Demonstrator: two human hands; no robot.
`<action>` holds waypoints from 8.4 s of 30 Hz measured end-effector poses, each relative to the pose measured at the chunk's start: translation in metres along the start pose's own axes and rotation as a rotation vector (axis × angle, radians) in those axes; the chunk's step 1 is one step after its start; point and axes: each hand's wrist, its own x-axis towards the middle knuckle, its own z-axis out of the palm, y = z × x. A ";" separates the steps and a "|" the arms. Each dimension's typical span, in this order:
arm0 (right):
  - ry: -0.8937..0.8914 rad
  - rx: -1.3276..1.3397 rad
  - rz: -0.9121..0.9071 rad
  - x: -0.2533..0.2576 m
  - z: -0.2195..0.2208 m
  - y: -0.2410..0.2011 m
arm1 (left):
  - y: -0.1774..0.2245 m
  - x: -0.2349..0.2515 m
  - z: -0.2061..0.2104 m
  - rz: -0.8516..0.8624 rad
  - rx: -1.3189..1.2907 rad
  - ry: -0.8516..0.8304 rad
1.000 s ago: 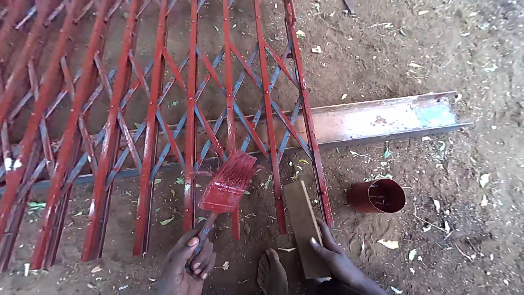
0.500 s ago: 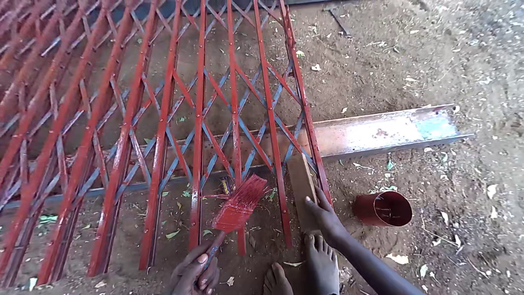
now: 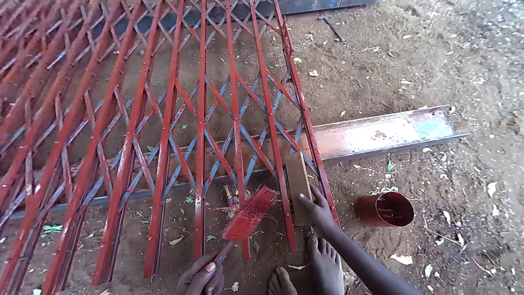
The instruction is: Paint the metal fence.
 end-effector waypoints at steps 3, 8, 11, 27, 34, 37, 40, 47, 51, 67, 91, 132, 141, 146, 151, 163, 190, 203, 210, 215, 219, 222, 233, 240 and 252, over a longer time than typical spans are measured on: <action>0.010 0.048 0.060 -0.022 -0.003 -0.018 | 0.001 -0.001 0.001 0.032 0.028 -0.043; -0.017 0.051 -0.007 -0.083 -0.033 -0.020 | -0.004 -0.005 0.007 0.003 -0.052 0.006; -0.101 0.055 -0.061 -0.100 -0.047 -0.020 | -0.010 -0.004 0.009 -0.019 0.003 0.024; 0.136 -0.919 -0.184 -0.139 -0.105 -0.056 | 0.010 0.039 0.056 -0.070 -0.410 0.241; 0.170 -1.066 -0.287 -0.147 -0.115 -0.045 | 0.030 0.094 0.105 0.032 -0.400 0.211; 0.176 -0.998 -0.307 -0.125 -0.109 -0.051 | 0.027 0.109 0.116 0.024 -0.409 0.304; 0.179 -1.023 -0.305 -0.122 -0.106 -0.053 | 0.022 0.121 0.121 0.015 -0.434 0.329; 0.042 -1.121 -0.187 -0.112 -0.076 -0.072 | 0.019 0.144 0.151 0.036 -0.504 0.147; -0.001 -1.333 -0.051 -0.096 -0.057 -0.089 | 0.023 0.161 0.178 0.104 -0.481 0.054; 0.342 -1.266 -0.588 -0.108 -0.077 -0.015 | -0.024 0.122 0.152 0.068 -0.479 0.198; 0.170 -1.383 -0.405 -0.088 -0.075 -0.004 | -0.033 0.118 0.155 0.092 -0.414 0.152; 0.239 -1.315 -0.648 -0.075 -0.084 -0.006 | -0.022 0.131 0.153 0.094 -0.313 0.214; 0.027 -1.348 -0.264 -0.065 -0.077 -0.009 | -0.021 0.159 0.173 0.149 -0.136 0.134; 0.169 -1.326 -0.509 -0.072 -0.077 -0.017 | -0.017 0.160 0.181 0.192 -0.151 0.112; 0.089 -1.351 -0.422 -0.070 -0.078 -0.032 | -0.018 0.164 0.181 0.074 -0.182 0.157; -0.078 -1.404 -0.065 -0.063 -0.062 -0.097 | -0.016 0.219 0.181 0.462 0.750 -0.180; -0.274 -1.458 0.012 -0.061 -0.063 -0.147 | -0.004 0.245 0.175 0.491 0.749 -0.371; -0.180 -1.451 -0.036 -0.048 -0.059 -0.133 | 0.026 0.305 0.197 0.617 0.927 -0.027; -0.267 -1.493 0.030 -0.047 -0.059 -0.151 | 0.062 0.345 0.236 0.126 0.949 -0.285; -0.341 -1.491 0.080 -0.053 -0.058 -0.158 | 0.068 0.356 0.233 0.511 1.540 -0.174; -0.410 -1.471 0.126 -0.050 -0.057 -0.162 | 0.067 0.356 0.236 0.122 1.320 -0.468; -0.412 -1.479 0.119 -0.051 -0.052 -0.157 | 0.093 0.399 0.220 0.213 1.271 -0.148; -0.427 -1.504 0.095 -0.053 -0.055 -0.149 | 0.091 0.407 0.209 0.399 1.243 -0.143; -0.426 -1.498 0.112 -0.054 -0.054 -0.148 | 0.049 0.339 0.233 0.534 1.380 -0.604; -0.221 -1.411 -0.028 -0.075 -0.063 -0.142 | 0.053 0.375 0.215 0.757 1.115 -0.286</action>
